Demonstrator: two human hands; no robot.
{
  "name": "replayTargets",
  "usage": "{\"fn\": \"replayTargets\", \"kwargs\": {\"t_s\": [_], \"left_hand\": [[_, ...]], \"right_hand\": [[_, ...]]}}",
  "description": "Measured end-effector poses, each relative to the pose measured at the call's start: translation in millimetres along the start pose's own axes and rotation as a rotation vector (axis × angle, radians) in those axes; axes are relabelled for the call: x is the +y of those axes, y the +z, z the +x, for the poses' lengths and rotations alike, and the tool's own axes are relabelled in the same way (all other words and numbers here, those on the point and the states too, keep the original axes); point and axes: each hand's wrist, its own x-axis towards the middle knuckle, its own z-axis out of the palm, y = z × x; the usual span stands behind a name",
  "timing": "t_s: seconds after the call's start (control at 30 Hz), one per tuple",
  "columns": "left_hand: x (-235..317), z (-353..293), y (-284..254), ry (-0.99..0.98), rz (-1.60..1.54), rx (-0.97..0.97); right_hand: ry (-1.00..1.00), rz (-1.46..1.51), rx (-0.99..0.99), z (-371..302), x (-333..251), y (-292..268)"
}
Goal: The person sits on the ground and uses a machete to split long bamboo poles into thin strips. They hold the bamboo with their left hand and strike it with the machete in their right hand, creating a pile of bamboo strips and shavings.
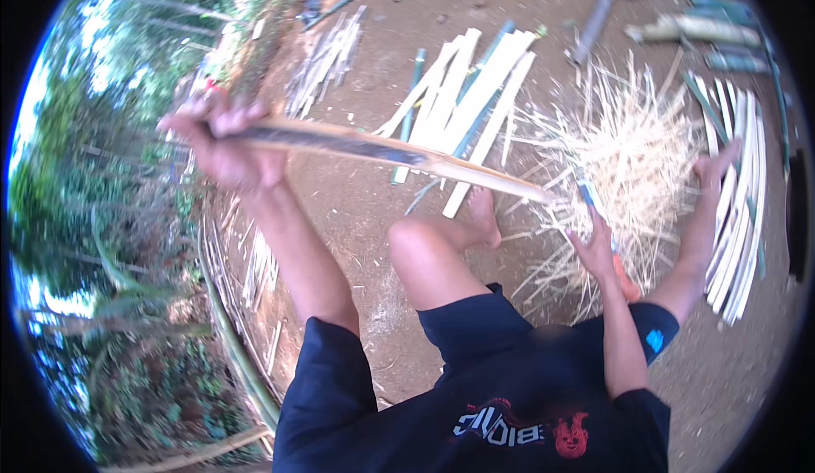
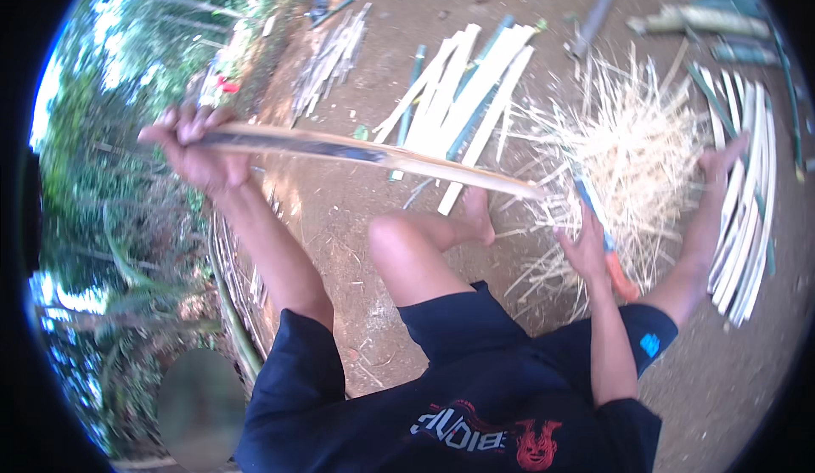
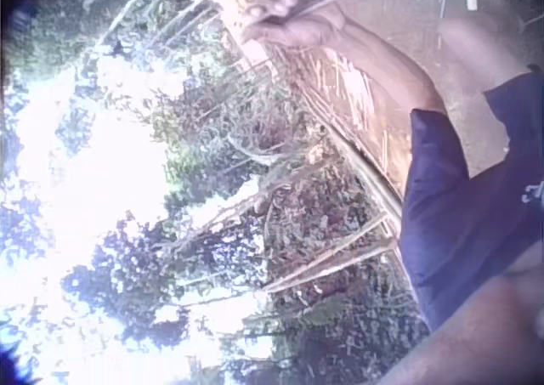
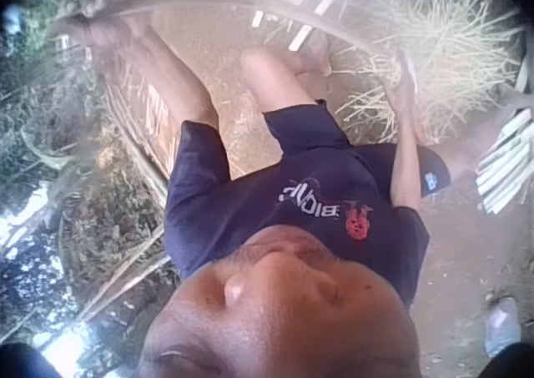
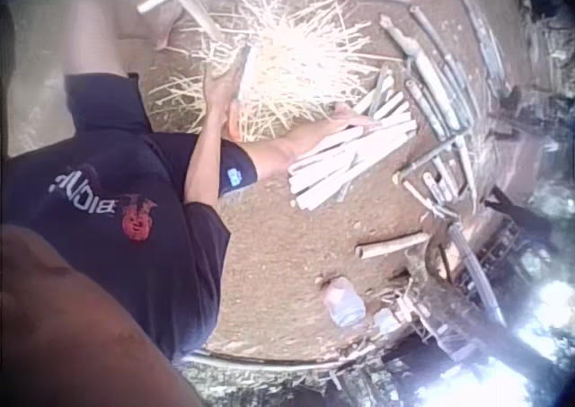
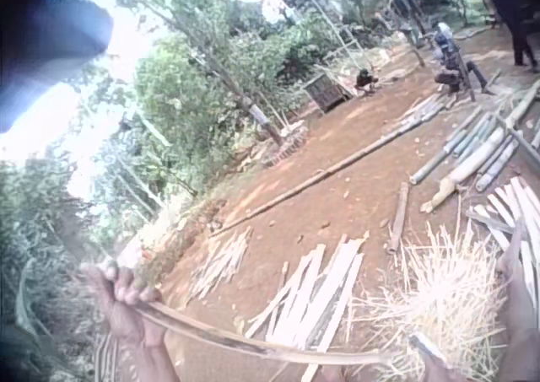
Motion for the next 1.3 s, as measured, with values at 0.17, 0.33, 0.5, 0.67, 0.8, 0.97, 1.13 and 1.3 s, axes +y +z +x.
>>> {"fn": "replayTargets", "kwargs": {"t_s": [0.17,0.33,0.5,0.67,0.8,0.97,1.13,1.3], "left_hand": [[24,55,5,-0.076,-0.077,-0.515],[-34,93,102,-0.032,0.092,-0.283],[-96,18,91,-0.104,0.704,-0.031],[-164,-186,61,-0.385,0.978,-0.358],[-149,-287,88,-0.321,1.056,-0.791],[-165,-310,101,-0.200,0.997,-0.629],[-168,-271,76,-0.030,0.980,-0.684],[-130,-160,38,-0.065,0.792,0.067]], "right_hand": [[-0.241,0.077,-0.269,-10,-103,62],[-0.116,0.242,-0.211,-30,-99,33],[-0.023,0.375,-0.003,-46,-109,12],[0.064,0.759,0.009,-19,-138,-33],[0.249,1.013,-0.080,-21,-152,-47],[0.711,1.480,-0.063,-22,-89,1],[0.596,1.477,-0.110,-31,-119,-1],[0.288,1.036,-0.203,-18,-138,-35]]}}
